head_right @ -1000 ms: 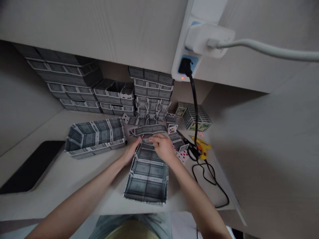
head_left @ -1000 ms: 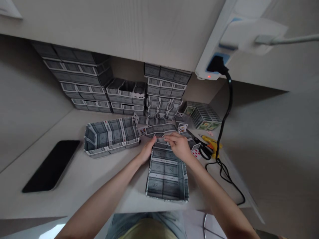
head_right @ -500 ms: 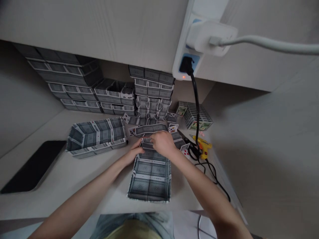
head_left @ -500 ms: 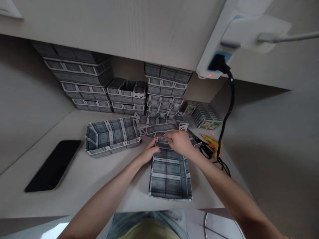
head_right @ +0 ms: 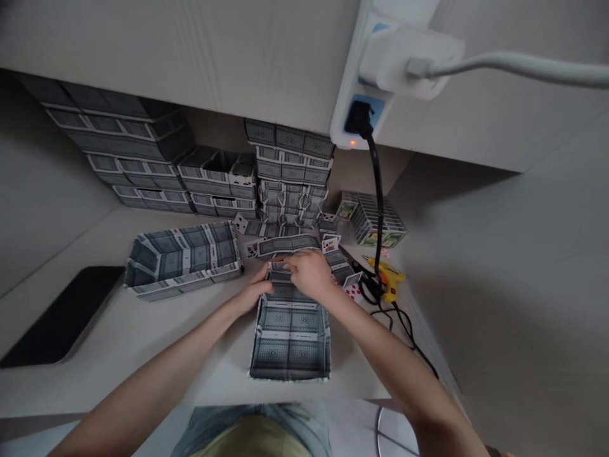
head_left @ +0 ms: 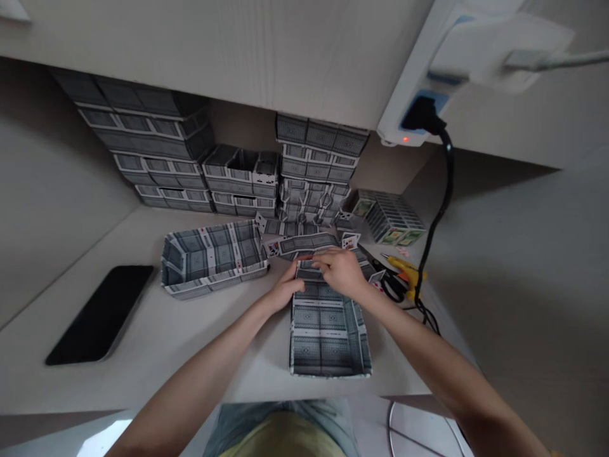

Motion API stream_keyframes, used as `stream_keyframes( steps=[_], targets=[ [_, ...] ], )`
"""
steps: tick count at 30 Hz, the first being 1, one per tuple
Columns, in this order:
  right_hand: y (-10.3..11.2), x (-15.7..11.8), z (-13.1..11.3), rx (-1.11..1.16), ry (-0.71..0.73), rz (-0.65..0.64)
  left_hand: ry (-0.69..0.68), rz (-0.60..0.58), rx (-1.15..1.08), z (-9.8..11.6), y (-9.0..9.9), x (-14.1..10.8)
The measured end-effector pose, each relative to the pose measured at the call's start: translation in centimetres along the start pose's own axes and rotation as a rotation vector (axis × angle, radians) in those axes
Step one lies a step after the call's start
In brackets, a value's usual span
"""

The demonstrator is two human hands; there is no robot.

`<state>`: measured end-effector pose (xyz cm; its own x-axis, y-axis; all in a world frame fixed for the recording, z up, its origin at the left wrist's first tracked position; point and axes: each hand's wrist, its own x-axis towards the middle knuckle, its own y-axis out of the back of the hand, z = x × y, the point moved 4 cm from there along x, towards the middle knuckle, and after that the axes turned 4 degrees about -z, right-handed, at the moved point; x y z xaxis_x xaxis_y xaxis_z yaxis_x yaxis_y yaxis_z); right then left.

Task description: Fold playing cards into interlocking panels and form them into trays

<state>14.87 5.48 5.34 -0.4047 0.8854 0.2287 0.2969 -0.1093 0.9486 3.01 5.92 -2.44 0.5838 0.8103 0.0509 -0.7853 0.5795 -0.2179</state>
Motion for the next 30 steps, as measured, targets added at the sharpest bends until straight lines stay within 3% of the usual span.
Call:
stream_keyframes(
  steps=[16,23,30],
  targets=[
    [-0.5,-0.2,0.5,0.065,0.053,0.013,0.014,0.010,0.022,0.1,0.0,-0.2],
    [0.1,-0.5,0.5,-0.122,0.037,-0.152,-0.027,-0.027,0.031,1.1,-0.6,-0.5],
    [0.6,-0.2,-1.3,-0.361,0.071,-0.306,-0.036,-0.014,0.103,1.3,-0.6,-0.6]
  ],
)
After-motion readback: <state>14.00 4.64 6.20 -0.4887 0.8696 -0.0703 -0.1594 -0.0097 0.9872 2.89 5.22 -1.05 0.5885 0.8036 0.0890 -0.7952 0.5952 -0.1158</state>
